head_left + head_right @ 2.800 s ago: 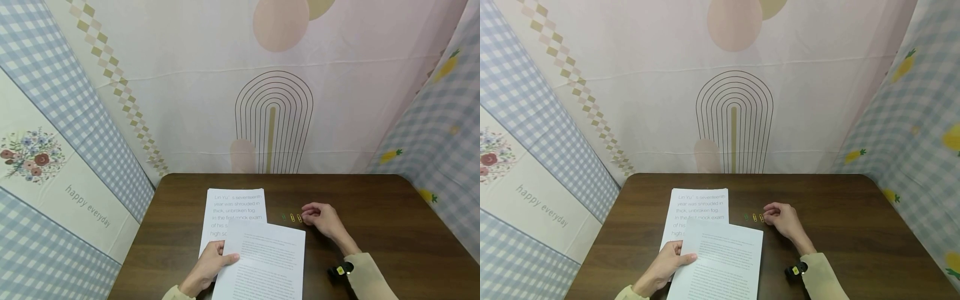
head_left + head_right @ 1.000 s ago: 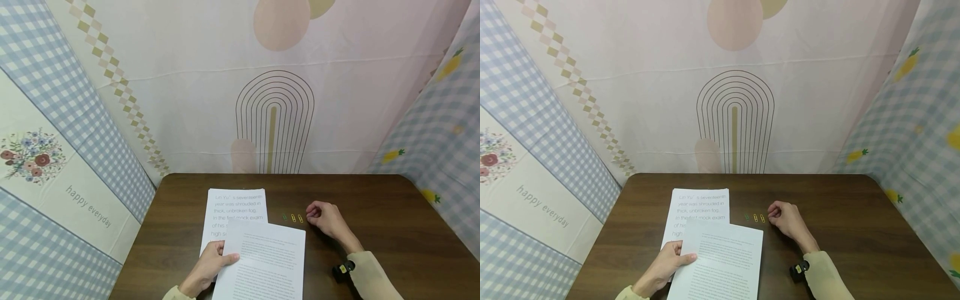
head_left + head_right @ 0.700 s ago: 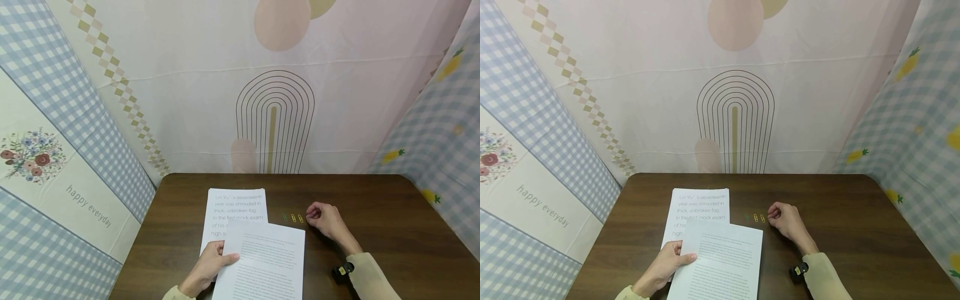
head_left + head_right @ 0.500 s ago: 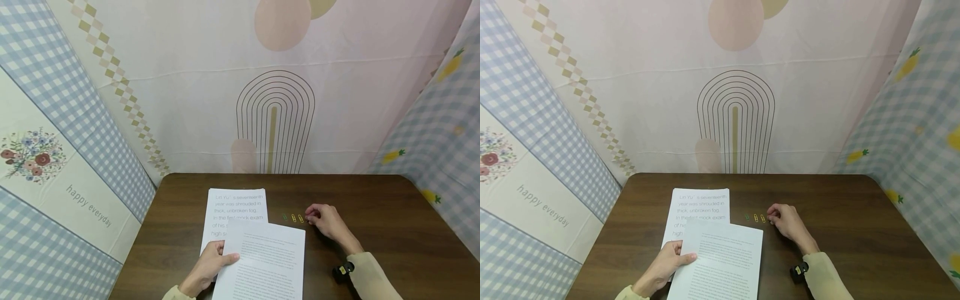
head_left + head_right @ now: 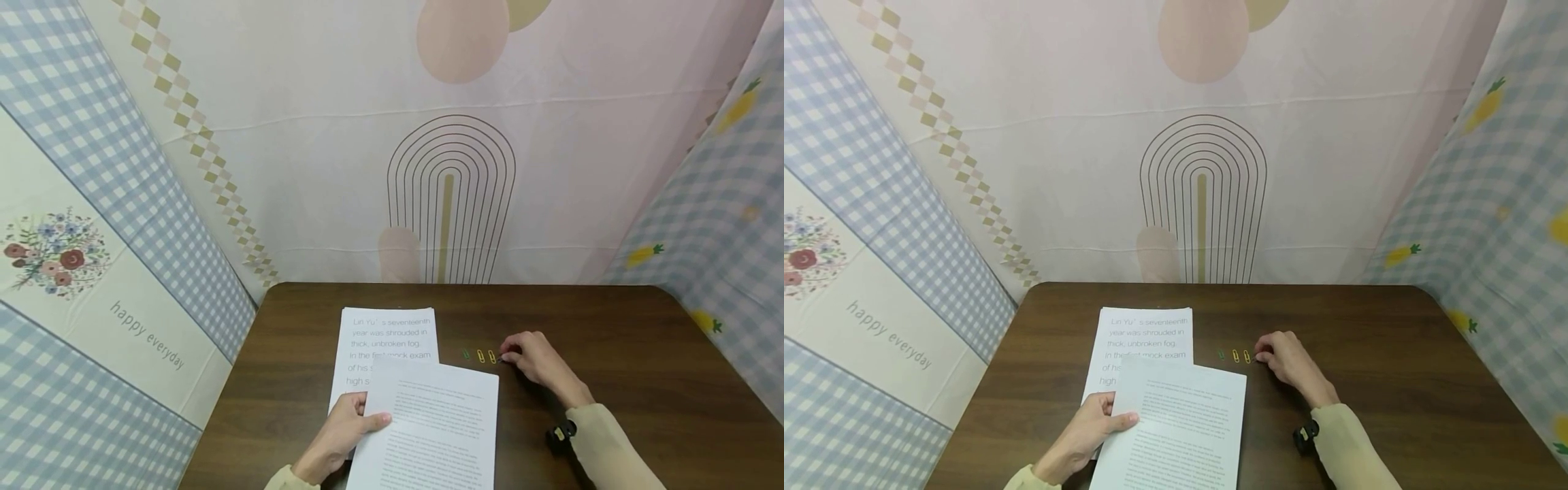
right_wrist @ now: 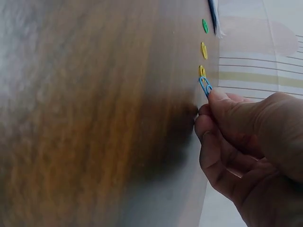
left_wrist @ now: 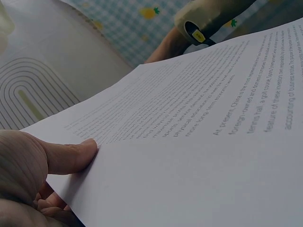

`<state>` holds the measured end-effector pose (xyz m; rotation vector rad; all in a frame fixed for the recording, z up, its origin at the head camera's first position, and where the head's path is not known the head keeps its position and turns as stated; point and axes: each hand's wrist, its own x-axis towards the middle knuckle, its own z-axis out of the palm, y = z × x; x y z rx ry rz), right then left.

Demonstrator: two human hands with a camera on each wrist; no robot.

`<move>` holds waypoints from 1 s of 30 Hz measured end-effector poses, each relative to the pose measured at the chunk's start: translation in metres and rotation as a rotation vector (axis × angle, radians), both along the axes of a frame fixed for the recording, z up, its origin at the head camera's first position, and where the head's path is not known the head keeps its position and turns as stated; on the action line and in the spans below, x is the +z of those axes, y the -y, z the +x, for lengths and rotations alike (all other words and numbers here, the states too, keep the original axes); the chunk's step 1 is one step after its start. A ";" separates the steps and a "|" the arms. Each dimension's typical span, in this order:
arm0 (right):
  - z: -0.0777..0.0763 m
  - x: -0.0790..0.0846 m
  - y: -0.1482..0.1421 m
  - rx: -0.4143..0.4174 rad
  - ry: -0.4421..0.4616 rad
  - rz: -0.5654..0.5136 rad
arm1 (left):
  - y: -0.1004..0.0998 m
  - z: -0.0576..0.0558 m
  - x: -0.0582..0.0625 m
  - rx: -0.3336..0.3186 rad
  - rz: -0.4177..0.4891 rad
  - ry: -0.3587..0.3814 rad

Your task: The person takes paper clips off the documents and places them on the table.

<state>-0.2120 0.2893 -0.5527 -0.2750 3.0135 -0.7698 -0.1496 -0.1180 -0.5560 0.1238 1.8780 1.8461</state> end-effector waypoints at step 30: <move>0.005 -0.013 0.006 -0.223 -0.057 -0.049 | -0.001 -0.003 -0.002 -0.002 0.012 0.012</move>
